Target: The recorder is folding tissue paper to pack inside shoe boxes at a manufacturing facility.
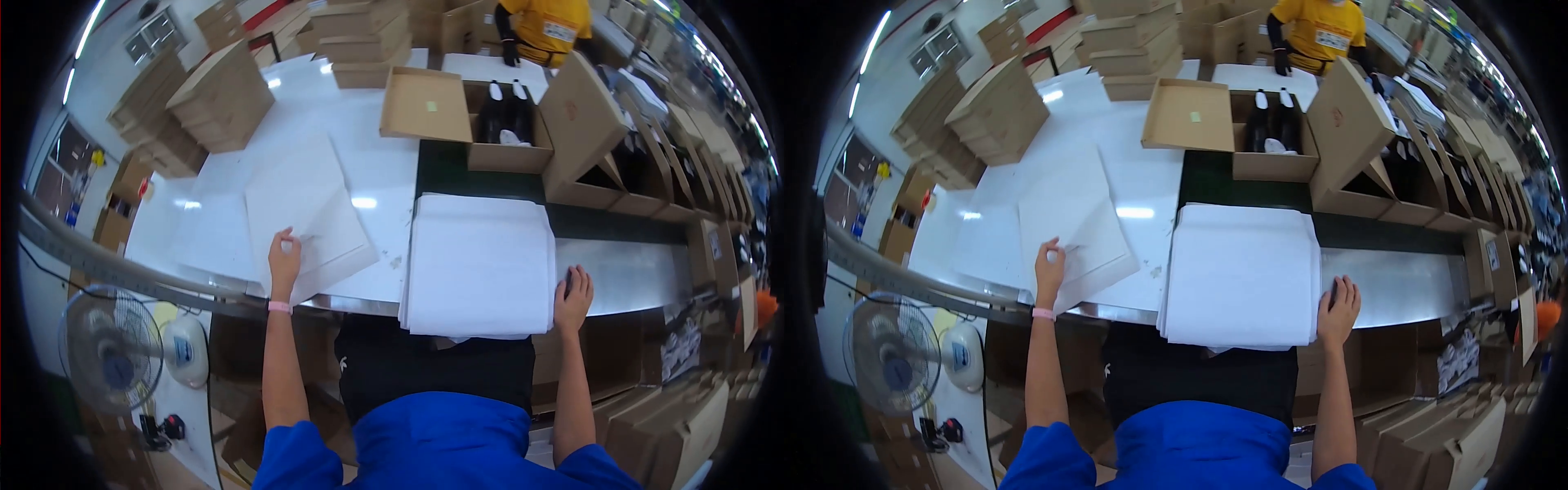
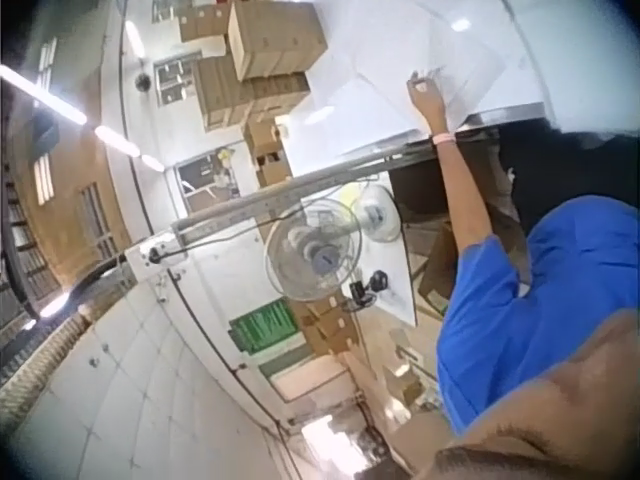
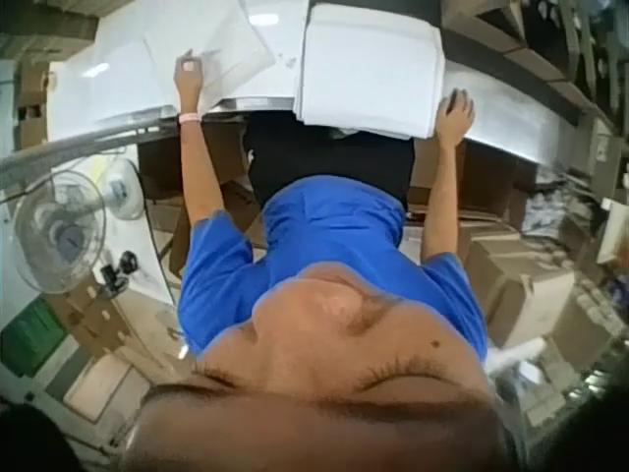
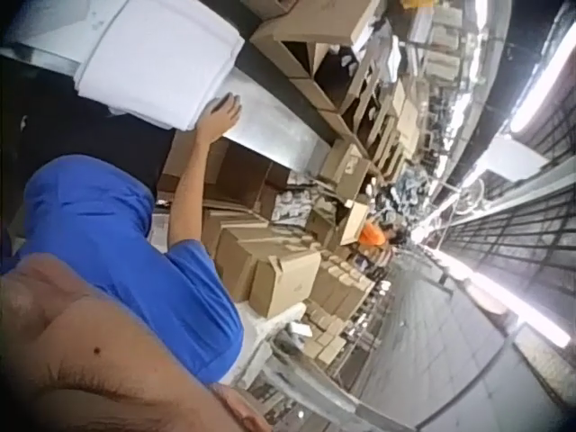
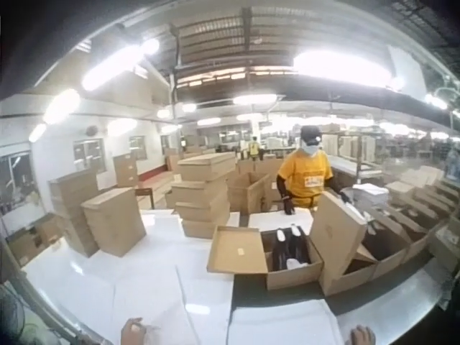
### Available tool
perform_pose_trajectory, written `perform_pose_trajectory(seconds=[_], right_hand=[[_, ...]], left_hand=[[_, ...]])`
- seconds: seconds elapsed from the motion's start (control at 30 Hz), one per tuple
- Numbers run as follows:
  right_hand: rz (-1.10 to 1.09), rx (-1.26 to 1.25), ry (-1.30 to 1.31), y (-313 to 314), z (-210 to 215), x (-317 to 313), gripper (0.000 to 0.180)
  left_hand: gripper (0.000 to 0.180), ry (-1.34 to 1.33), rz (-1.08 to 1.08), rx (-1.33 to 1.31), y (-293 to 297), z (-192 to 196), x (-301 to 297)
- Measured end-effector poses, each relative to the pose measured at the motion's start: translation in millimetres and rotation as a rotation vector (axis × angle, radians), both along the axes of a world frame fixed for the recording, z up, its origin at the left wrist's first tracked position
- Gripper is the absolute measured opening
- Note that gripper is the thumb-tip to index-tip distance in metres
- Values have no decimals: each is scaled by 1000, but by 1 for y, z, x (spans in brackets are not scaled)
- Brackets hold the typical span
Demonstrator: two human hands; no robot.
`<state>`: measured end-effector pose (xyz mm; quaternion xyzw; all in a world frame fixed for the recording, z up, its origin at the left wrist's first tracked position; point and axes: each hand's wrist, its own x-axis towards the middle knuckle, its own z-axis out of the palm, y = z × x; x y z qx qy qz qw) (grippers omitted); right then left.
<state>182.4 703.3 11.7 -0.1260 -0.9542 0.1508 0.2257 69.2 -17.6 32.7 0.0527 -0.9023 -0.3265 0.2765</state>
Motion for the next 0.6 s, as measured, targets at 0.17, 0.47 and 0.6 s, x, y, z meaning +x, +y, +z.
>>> perform_pose_trajectory(seconds=[0.17,0.47,0.6], right_hand=[[-25,12,-25,-2,-9,1,48],[-31,5,-25,-4,-6,1,47],[-16,26,0,-3,-9,-1,47]], left_hand=[[18,-110,31,200,35,52,5],[25,-110,-1,-371,27,36,-4],[28,43,314,-420,-3,38,-32]])
